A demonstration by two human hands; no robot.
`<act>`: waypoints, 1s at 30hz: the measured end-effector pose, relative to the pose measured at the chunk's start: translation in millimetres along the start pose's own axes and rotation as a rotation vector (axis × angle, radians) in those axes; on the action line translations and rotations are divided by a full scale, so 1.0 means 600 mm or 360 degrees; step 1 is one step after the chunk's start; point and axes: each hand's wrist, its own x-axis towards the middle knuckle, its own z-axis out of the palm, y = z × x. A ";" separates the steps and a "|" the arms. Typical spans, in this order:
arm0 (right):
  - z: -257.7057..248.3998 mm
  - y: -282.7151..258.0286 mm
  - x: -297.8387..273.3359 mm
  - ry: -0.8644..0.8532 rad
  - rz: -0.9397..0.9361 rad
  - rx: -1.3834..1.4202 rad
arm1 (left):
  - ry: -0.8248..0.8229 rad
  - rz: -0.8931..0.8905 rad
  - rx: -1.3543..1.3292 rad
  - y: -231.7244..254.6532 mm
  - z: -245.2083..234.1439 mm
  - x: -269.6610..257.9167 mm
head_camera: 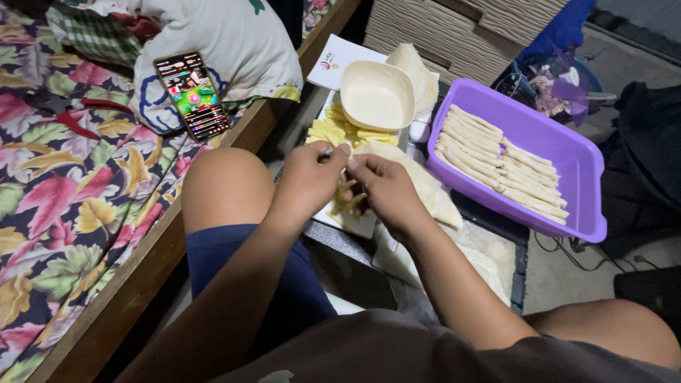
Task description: The person repeatedly places thin cheese sticks onto thin dough sheets, rolls them into cylinders, and places the finished rolls into a purple tray. The person handles dough sheets and cheese sticks by hand without using tools.
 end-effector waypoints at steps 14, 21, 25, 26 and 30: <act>-0.078 0.008 -0.097 0.0177 0.0065 0.0153 | -0.0449 0.0163 0.0388 0.015 0.069 -0.060; -0.110 0.035 -0.116 0.0351 0.0143 0.0160 | -0.0525 0.0264 0.0591 0.004 0.089 -0.074; -0.123 0.043 -0.113 0.0407 0.0138 0.0128 | -0.0479 0.0167 0.0579 0.002 0.092 -0.076; -0.125 0.045 -0.111 0.0411 0.0136 0.0107 | -0.0465 0.0157 0.0583 0.001 0.092 -0.076; -0.131 0.051 -0.109 0.0426 0.0139 0.0027 | -0.0401 0.0183 0.0575 -0.001 0.095 -0.073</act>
